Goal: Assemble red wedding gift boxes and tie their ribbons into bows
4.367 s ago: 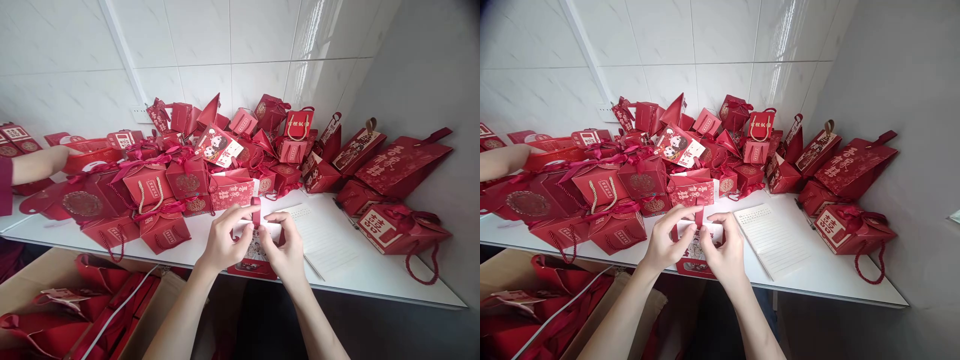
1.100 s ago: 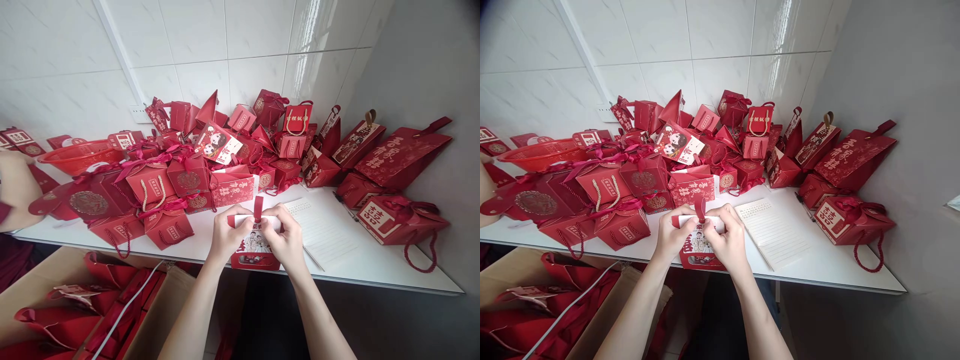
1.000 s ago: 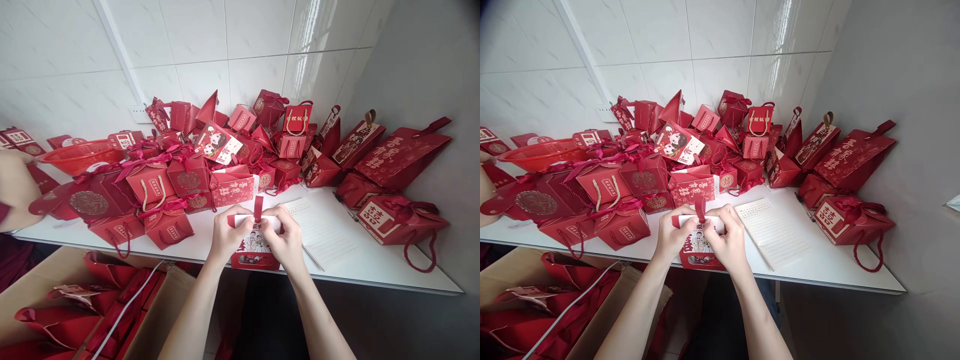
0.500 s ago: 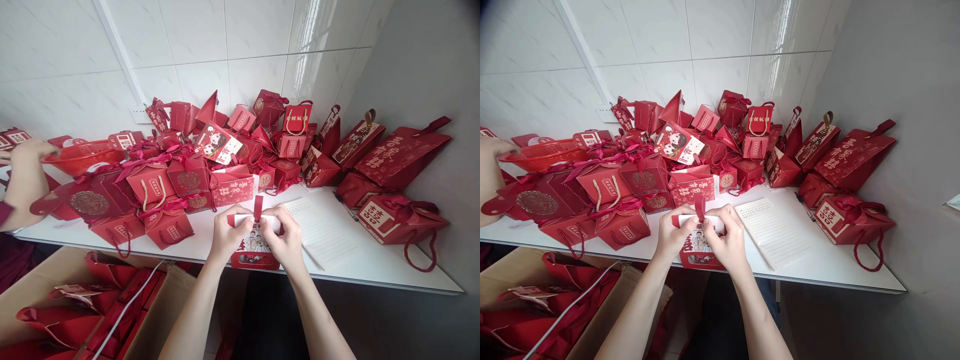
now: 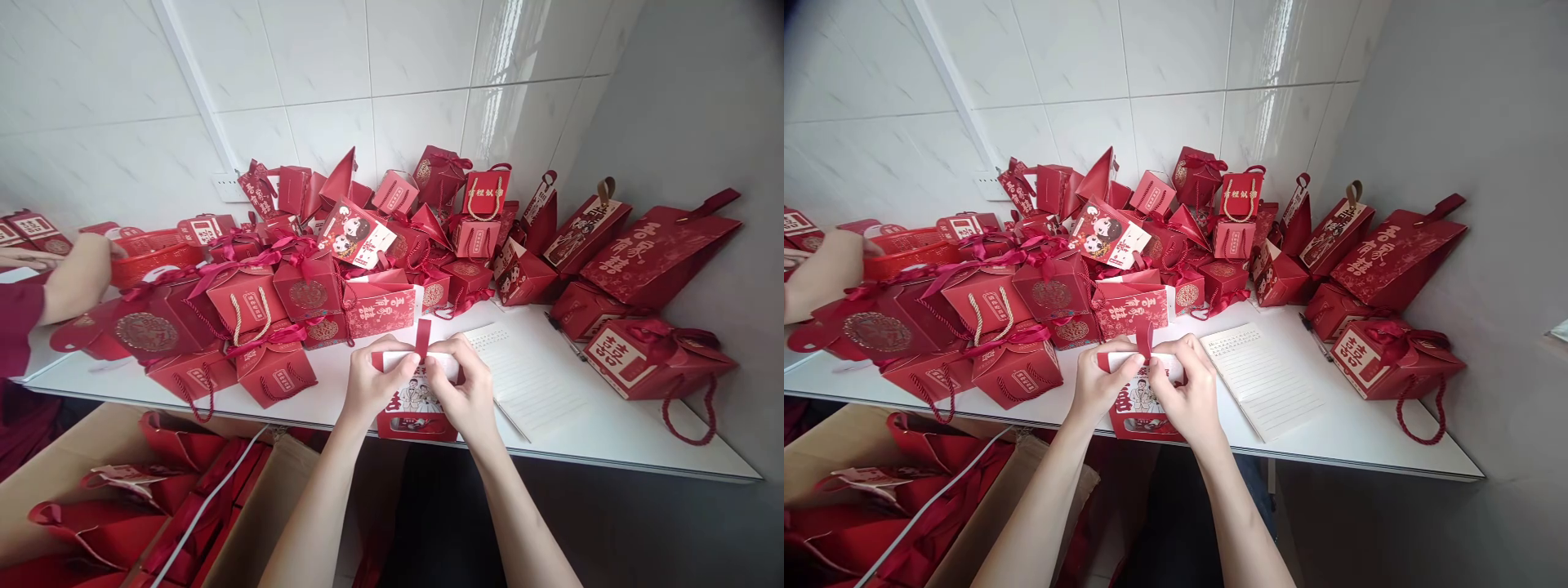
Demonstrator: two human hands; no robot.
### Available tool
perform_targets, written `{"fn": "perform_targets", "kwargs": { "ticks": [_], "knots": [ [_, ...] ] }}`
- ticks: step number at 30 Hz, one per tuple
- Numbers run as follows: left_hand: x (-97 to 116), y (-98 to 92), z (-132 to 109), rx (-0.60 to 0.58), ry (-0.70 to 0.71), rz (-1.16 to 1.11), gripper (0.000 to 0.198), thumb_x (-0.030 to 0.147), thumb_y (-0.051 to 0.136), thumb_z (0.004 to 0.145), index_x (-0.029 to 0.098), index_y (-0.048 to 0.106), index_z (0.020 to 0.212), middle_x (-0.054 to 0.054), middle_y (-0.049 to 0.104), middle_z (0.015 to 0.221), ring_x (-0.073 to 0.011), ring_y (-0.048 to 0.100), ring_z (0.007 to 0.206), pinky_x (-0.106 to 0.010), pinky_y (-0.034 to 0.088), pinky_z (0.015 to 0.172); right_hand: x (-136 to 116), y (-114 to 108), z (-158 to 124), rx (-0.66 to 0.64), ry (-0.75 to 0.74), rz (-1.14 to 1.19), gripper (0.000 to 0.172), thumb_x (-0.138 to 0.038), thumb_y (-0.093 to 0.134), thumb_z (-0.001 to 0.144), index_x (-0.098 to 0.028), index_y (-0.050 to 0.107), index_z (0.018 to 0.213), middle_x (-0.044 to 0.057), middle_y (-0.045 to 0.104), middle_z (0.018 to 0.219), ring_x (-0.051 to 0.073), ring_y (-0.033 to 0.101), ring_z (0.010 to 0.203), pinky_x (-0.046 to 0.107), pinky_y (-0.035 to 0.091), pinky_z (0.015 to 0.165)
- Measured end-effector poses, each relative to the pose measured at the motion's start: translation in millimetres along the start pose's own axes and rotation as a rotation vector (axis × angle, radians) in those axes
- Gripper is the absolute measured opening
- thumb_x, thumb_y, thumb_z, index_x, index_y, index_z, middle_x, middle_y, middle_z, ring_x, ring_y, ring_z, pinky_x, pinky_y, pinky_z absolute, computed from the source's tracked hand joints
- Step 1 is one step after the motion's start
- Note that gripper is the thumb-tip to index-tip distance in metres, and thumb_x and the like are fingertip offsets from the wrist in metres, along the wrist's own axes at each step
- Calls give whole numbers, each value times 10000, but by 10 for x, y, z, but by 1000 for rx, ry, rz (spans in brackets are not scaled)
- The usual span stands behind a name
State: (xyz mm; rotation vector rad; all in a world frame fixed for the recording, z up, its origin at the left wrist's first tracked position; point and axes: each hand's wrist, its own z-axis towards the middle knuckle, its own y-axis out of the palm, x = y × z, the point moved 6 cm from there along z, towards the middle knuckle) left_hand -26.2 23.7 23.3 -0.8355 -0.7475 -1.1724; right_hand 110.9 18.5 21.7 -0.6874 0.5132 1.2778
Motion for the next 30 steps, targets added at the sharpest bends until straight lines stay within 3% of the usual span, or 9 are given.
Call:
{"fn": "perform_targets", "kwargs": {
  "ticks": [30],
  "knots": [
    [-17, -3, 2, -7, 38, 7, 171, 289, 625, 744, 147, 692, 677, -28, 644, 646, -151, 597, 623, -242, 482, 602, -1, 0, -6, -1, -3, -3, 119, -227, 528, 865, -213, 572, 756, -7, 523, 707, 154, 501, 667, 287, 394, 613]
  ]
}}
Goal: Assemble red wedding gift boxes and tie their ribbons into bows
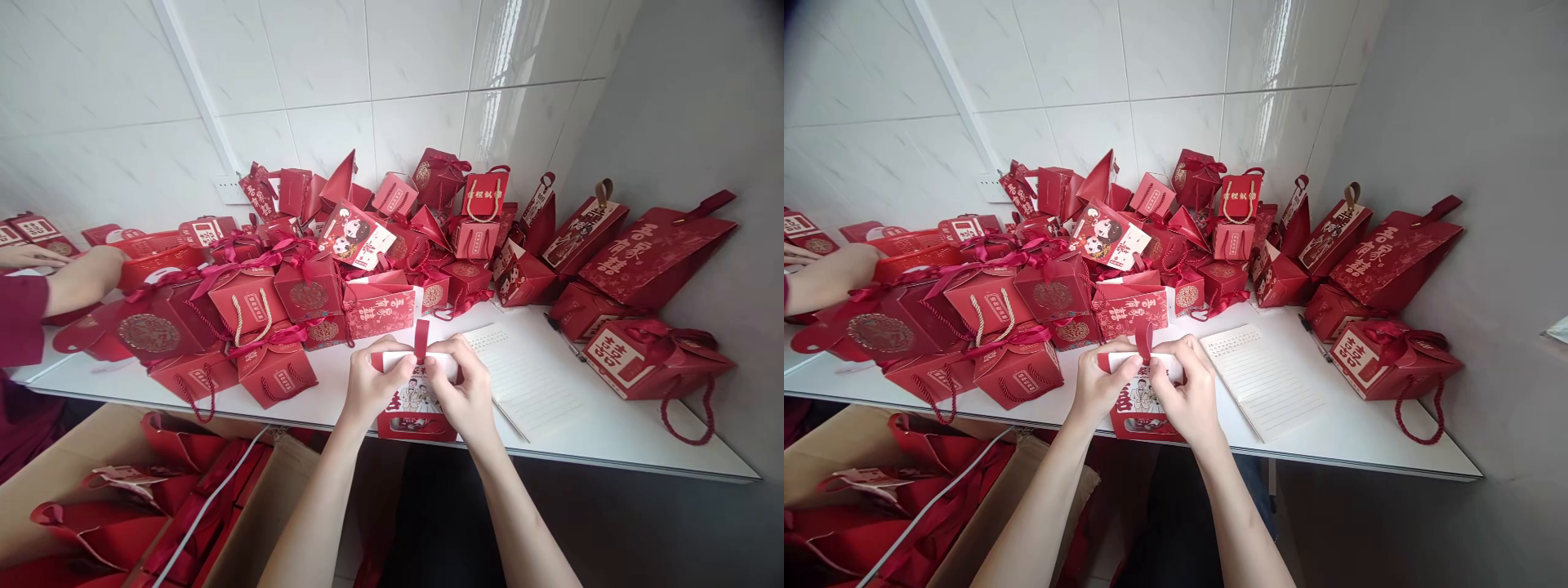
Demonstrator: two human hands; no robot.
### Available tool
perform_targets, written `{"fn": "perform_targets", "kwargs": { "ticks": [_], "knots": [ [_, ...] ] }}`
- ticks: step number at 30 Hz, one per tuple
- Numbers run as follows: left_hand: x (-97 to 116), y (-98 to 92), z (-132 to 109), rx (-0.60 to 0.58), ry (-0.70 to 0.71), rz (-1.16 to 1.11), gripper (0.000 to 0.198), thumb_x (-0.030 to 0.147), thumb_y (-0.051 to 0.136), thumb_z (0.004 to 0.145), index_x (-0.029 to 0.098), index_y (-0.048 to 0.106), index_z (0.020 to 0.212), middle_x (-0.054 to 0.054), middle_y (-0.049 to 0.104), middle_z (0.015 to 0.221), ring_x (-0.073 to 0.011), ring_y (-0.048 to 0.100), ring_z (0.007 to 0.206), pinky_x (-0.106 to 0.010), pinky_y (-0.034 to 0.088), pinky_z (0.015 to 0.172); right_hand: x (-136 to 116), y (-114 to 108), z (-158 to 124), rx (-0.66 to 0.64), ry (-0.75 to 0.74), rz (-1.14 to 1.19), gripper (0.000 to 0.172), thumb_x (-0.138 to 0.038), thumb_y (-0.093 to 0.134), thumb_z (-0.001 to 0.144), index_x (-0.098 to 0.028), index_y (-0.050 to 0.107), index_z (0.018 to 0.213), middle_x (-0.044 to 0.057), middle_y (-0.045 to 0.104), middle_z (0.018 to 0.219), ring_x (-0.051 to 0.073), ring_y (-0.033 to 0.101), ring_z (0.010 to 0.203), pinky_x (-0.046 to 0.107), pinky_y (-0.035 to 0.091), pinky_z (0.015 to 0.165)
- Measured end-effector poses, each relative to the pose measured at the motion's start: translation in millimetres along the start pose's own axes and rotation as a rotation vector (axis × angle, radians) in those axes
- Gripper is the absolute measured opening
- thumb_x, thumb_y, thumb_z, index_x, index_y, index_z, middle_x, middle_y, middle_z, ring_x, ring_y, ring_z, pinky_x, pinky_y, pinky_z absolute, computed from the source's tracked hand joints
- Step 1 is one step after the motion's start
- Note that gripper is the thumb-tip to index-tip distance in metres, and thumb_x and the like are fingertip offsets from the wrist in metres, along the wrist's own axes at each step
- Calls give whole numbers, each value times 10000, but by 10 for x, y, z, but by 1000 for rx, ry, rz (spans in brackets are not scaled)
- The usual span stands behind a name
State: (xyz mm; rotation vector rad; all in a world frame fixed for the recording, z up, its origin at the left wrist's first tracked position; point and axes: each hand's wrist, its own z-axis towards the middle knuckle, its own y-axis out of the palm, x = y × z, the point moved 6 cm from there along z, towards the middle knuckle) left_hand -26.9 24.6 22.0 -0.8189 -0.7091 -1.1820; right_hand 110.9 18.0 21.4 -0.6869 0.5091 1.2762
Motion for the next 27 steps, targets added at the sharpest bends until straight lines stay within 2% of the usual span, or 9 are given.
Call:
{"fn": "perform_targets", "kwargs": {
  "ticks": [11, 27],
  "knots": [
    [-31, -2, -17, 9, -51, 6, 186, 301, 608, 741, 144, 695, 694, -37, 650, 663, -162, 602, 647, -254, 491, 621, -14, -4, 16, 15, -3, -17, 100, -241, 571, 846, -213, 573, 750, -11, 522, 695, 155, 499, 659, 284, 395, 603],
    [-7, -4, -9, 7, -10, -34, 152, 283, 637, 745, 155, 707, 704, -32, 675, 673, -165, 629, 651, -255, 492, 617, -7, -9, 4, 3, -8, 10, 136, -190, 482, 881, -211, 567, 776, -7, 506, 717, 151, 495, 680, 284, 398, 639]
  ]
}}
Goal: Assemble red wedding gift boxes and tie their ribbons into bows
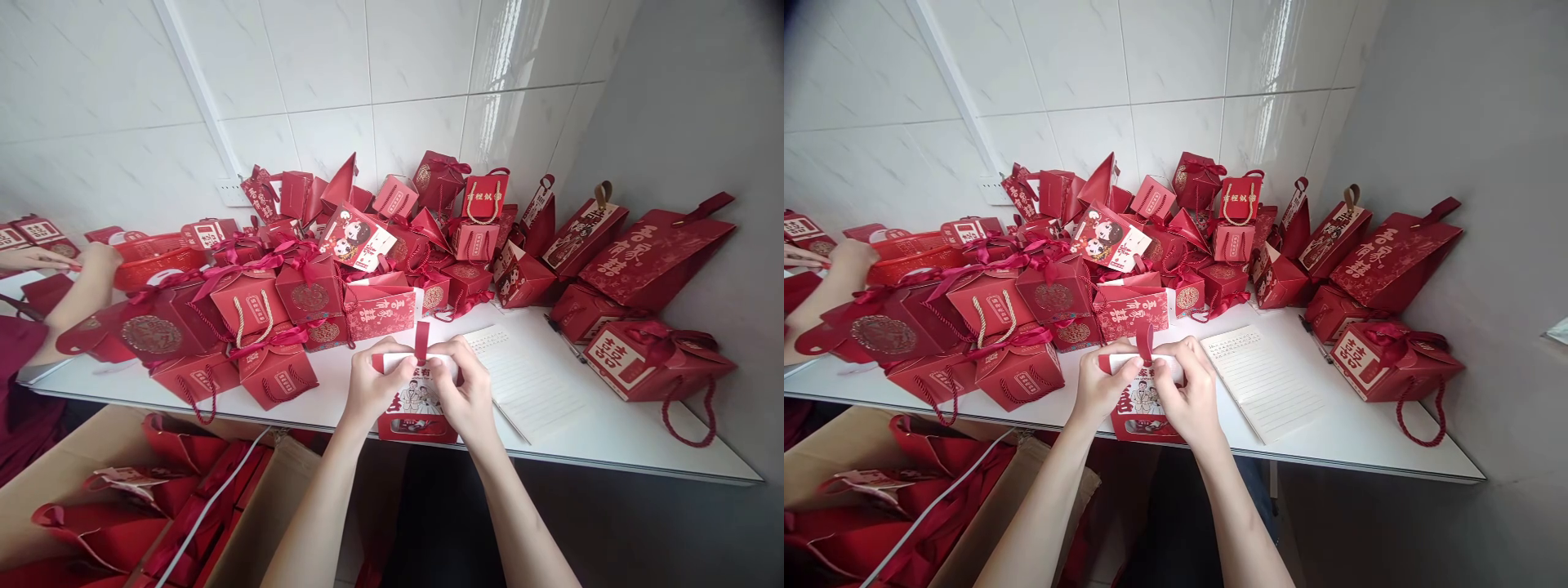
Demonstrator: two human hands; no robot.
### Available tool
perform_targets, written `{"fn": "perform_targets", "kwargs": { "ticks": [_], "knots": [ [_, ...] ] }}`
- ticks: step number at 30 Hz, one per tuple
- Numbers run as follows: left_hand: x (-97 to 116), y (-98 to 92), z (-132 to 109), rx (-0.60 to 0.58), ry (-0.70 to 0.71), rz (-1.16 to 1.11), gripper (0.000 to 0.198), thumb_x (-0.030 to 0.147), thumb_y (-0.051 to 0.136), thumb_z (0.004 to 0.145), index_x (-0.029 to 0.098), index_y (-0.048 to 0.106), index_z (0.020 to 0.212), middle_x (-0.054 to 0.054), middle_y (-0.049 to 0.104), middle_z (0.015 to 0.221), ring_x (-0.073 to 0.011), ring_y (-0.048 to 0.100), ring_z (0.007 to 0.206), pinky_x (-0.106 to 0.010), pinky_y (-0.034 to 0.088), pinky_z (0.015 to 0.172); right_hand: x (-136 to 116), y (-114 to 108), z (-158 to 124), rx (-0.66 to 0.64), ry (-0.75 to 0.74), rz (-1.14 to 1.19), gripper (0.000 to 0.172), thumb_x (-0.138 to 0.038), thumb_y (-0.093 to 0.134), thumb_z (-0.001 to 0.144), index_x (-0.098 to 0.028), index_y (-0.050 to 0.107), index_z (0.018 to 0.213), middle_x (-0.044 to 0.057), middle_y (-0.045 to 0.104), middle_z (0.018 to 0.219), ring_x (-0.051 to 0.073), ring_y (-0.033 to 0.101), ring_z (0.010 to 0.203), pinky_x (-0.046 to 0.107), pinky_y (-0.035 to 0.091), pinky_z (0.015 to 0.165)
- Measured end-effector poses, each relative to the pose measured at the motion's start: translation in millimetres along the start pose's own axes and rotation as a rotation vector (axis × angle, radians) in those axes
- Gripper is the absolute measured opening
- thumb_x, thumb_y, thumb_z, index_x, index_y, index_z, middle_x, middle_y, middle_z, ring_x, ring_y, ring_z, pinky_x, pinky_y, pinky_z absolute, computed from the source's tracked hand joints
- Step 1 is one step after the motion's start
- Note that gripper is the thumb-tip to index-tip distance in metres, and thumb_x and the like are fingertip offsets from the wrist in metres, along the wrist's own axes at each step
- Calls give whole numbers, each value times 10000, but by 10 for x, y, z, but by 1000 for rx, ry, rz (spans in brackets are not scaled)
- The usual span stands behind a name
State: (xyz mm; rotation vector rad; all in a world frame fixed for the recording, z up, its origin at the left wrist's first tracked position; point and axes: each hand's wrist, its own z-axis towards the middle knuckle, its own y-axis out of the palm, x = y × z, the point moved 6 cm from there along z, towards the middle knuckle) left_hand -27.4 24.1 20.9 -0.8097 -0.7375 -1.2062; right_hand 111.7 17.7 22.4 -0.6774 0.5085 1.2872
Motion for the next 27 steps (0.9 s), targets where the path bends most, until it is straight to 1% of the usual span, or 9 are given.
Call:
{"fn": "perform_targets", "kwargs": {
  "ticks": [5, 8, 11, 19, 24, 27],
  "knots": [
    [-14, 5, -2, 6, -8, -7, 144, 272, 637, 742, 151, 706, 703, -32, 681, 677, -166, 636, 662, -251, 499, 627, -11, 4, 0, 6, -21, -8, 99, -221, 537, 862, -210, 575, 771, -7, 515, 705, 152, 494, 657, 284, 388, 597],
    [-23, 5, -5, 5, -20, 5, 157, 280, 634, 743, 145, 704, 706, -33, 679, 678, -166, 636, 665, -248, 503, 632, -4, 8, 0, 9, -13, -15, 96, -230, 561, 858, -209, 574, 765, -8, 518, 705, 152, 497, 664, 283, 390, 605],
    [-24, 6, -5, -1, -31, 12, 169, 289, 628, 746, 142, 708, 717, -36, 689, 691, -170, 643, 676, -248, 508, 642, 3, 10, -4, 0, -5, -17, 115, -230, 534, 881, -208, 572, 775, -6, 514, 717, 151, 494, 671, 283, 389, 615],
    [-17, 8, 4, -2, -26, -19, 130, 258, 637, 741, 154, 710, 715, -24, 691, 694, -158, 649, 682, -229, 509, 646, 2, 5, -14, -19, -13, 3, 126, -219, 498, 901, -211, 570, 798, -5, 503, 728, 154, 486, 683, 288, 388, 636],
    [-29, 7, -9, 2, -32, -24, 131, 262, 644, 745, 153, 708, 710, -18, 675, 676, -147, 635, 661, -220, 500, 628, 2, -4, -10, -9, -14, 12, 149, -200, 469, 903, -207, 571, 796, -9, 491, 715, 150, 478, 669, 285, 382, 632],
    [-30, 6, -16, 2, -23, -33, 134, 267, 649, 746, 153, 709, 711, -18, 675, 675, -144, 634, 659, -218, 499, 629, -4, -2, -11, -9, -27, 15, 125, -194, 487, 889, -203, 572, 797, -9, 489, 714, 145, 474, 660, 277, 373, 609]
  ]
}}
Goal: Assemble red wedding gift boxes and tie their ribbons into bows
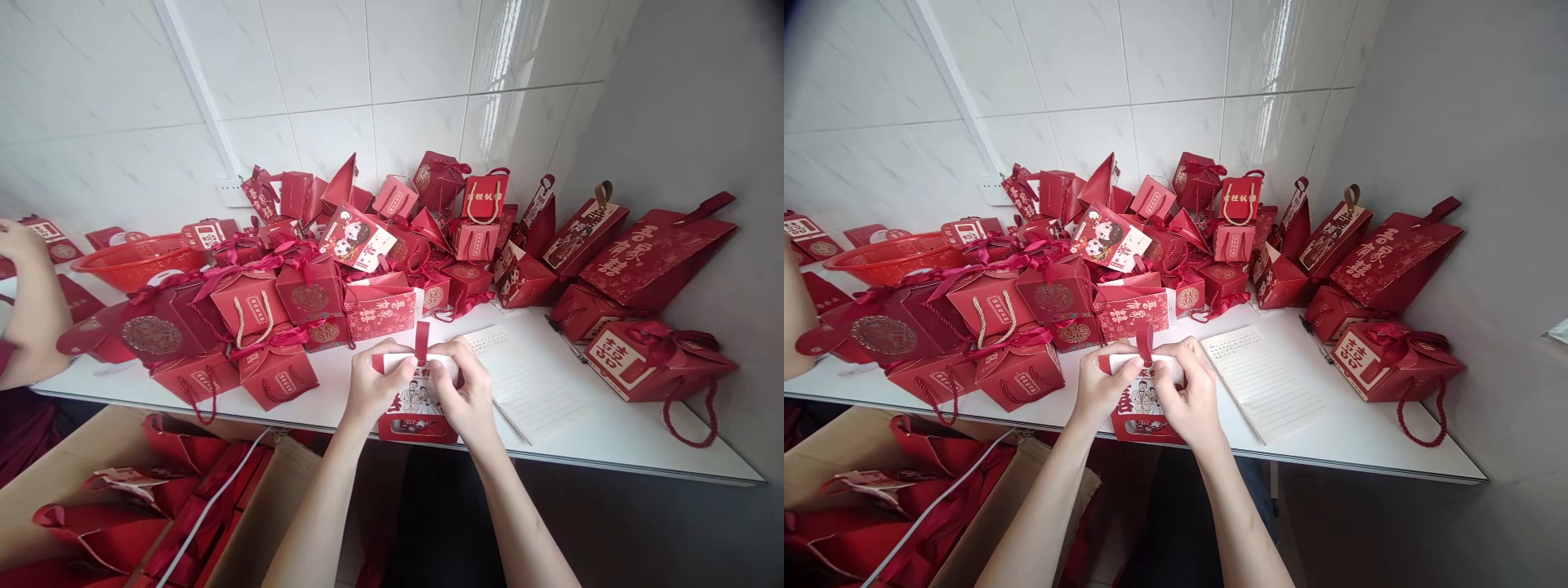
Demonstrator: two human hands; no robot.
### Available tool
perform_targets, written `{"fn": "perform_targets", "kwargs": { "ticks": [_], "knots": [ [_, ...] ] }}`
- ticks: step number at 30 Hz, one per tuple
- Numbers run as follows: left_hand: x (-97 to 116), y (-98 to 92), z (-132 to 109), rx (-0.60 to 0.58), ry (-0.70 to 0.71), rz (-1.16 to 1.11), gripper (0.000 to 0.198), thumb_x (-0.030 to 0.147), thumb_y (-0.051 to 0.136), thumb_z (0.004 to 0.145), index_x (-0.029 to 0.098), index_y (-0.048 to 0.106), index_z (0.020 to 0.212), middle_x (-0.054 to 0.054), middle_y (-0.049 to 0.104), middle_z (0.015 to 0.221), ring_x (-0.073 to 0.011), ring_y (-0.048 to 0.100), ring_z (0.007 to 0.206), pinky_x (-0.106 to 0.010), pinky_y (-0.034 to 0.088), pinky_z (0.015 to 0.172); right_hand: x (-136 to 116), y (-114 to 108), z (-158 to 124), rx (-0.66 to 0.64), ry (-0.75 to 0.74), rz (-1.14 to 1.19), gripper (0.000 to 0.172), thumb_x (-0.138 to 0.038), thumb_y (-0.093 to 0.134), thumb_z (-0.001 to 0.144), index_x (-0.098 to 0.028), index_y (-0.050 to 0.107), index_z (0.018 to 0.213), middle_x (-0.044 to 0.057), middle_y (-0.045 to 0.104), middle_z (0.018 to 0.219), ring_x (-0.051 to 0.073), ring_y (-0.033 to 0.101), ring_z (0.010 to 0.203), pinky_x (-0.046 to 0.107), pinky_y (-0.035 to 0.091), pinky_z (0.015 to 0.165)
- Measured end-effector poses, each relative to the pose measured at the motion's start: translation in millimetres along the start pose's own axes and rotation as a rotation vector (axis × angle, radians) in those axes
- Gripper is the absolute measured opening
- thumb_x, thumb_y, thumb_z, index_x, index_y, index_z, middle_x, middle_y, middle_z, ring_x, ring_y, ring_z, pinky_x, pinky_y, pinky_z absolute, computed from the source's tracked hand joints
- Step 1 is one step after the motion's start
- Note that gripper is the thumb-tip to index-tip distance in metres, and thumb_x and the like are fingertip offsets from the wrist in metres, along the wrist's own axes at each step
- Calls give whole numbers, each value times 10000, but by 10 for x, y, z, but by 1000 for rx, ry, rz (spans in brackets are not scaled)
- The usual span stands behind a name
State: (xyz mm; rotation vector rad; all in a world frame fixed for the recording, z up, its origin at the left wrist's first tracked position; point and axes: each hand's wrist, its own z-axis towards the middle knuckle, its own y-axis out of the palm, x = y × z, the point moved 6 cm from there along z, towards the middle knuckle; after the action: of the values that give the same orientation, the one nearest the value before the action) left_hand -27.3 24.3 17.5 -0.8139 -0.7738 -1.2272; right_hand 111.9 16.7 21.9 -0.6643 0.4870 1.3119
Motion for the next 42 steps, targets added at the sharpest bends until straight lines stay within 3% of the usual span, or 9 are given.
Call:
{"fn": "perform_targets", "kwargs": {
  "ticks": [12, 18, 26, 42],
  "knots": [
    [-25, -9, -3, 13, -17, 10, 163, 303, 656, 746, 150, 708, 728, -34, 694, 697, -166, 654, 686, -240, 514, 646, 15, 13, -6, 5, 10, -8, 103, -193, 514, 880, -210, 578, 801, -10, 507, 726, 149, 488, 681, 281, 386, 631],
    [-13, -40, -12, 40, 30, 72, 156, 278, 658, 743, 182, 698, 859, -30, 732, 836, -174, 674, 787, -244, 522, 719, 16, 16, -11, -2, 16, -15, 97, -193, 513, 885, -212, 583, 822, -8, 512, 745, 149, 492, 693, 279, 391, 639],
    [-8, -37, -12, 23, 45, 79, 103, 276, 640, 756, 177, 664, 765, -14, 701, 738, -158, 657, 719, -226, 508, 673, 9, 11, -26, 6, -5, -17, 89, -190, 512, 893, -217, 597, 891, -8, 515, 769, 148, 500, 711, 278, 399, 651],
    [-8, -40, -5, 21, 15, 115, 140, 310, 625, 753, 175, 656, 739, -24, 696, 719, -168, 646, 692, -240, 495, 630, 23, 14, -3, 16, 20, -9, 62, -218, 562, 870, -212, 591, 816, -8, 521, 732, 148, 505, 682, 280, 397, 619]
  ]
}}
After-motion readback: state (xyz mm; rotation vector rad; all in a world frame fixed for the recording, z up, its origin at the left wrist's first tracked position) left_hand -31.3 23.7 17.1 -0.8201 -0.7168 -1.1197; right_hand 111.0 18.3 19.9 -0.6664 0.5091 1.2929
